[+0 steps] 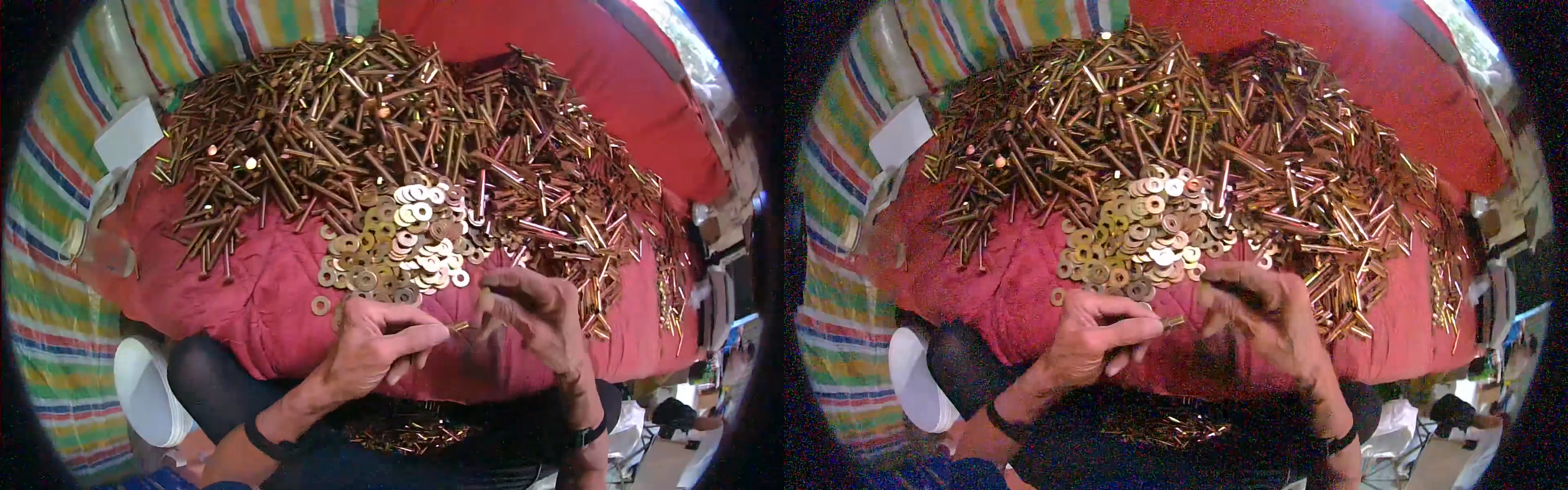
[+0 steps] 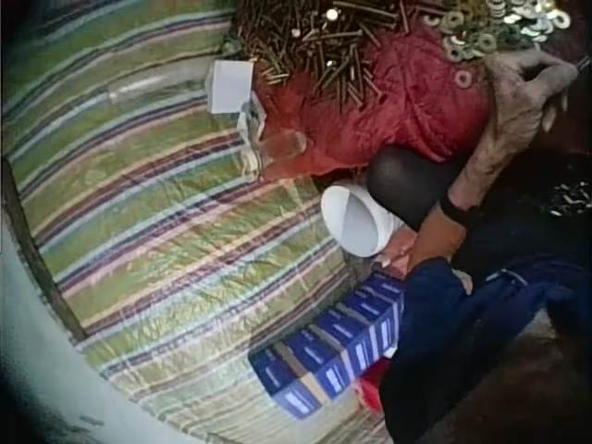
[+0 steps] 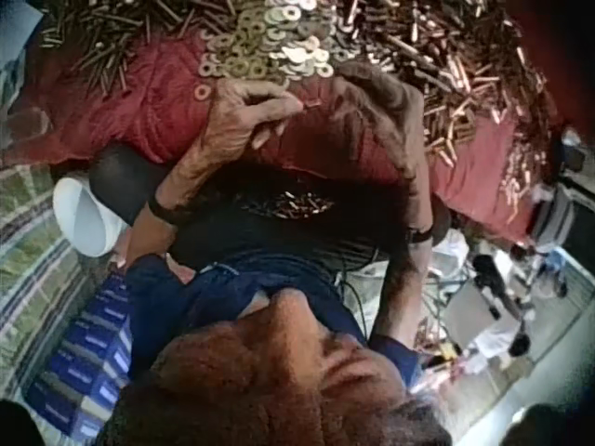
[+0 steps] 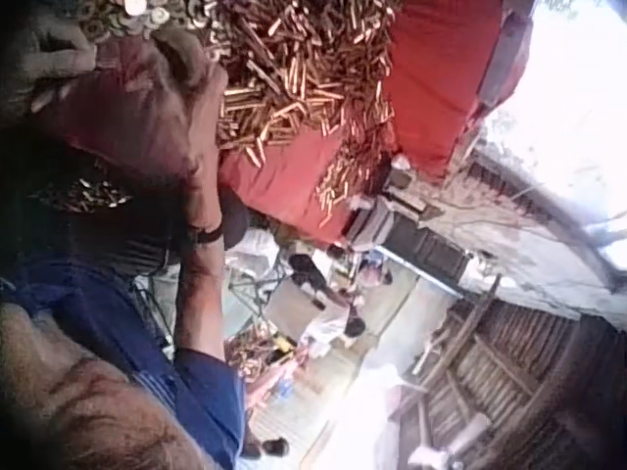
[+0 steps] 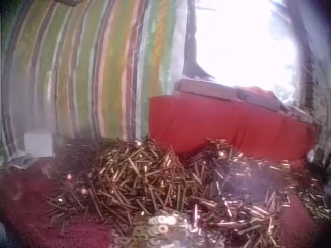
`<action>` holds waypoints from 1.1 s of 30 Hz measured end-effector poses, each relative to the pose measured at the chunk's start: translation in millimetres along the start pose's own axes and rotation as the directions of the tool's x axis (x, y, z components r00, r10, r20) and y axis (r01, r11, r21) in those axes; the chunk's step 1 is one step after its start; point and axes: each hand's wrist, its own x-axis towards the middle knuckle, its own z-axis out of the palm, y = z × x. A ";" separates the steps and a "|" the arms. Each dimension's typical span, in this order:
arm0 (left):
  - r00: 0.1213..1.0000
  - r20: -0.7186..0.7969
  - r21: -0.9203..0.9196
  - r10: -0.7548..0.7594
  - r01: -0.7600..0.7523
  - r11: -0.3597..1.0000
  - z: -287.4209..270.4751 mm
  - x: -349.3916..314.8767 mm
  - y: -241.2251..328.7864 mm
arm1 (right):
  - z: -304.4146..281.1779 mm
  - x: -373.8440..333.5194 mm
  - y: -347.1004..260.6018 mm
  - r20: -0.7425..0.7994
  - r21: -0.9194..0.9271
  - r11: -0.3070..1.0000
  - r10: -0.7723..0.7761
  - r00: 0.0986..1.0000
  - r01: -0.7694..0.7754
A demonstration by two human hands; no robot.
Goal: The person sits cross-legged on a red cushion and repeatedly picks up brass-colored cylindrical fasteners and flat washers from a large pile. They insert each fastener through a washer by hand, then place the assembled pair back onto the pile. The process continues with one-at-a-time handling of fasteners and washers.
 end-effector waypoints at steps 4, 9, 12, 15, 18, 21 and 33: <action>0.997 0.031 -0.077 -0.066 0.068 0.995 -2.5 -4.4 4.4 | 6.4 -13.6 -12.3 0.059 -0.146 0.985 -0.083 0.995 0.091; 0.987 0.088 -0.187 -0.136 0.150 0.971 -8.7 -4.6 -0.3 | 7.0 -10.2 -8.4 0.217 -0.350 0.788 -0.457 0.863 0.506; 0.967 0.074 -0.177 -0.242 0.252 0.951 -15.4 -8.9 -3.8 | 1.1 -15.1 -3.8 0.288 -0.351 0.757 -0.473 0.833 0.551; 0.955 0.098 -0.160 -0.281 0.294 0.942 -25.4 -14.2 -5.8 | -4.0 -11.8 9.0 0.452 -0.208 0.693 -0.558 0.696 0.690; 0.950 0.199 -0.176 -0.241 0.277 0.945 -33.8 -11.0 -5.2 | 4.6 -11.7 21.9 0.400 -0.164 0.620 -0.669 0.626 0.767; 0.930 0.287 -0.146 -0.227 0.277 0.950 -40.0 -10.5 -5.4 | 11.9 -9.8 23.7 0.354 -0.125 0.518 -0.773 0.526 0.846; 0.949 0.091 0.437 0.302 -0.310 0.844 -5.6 -10.8 3.1 | 4.3 -16.9 30.5 0.358 -0.409 0.636 -0.548 0.756 0.654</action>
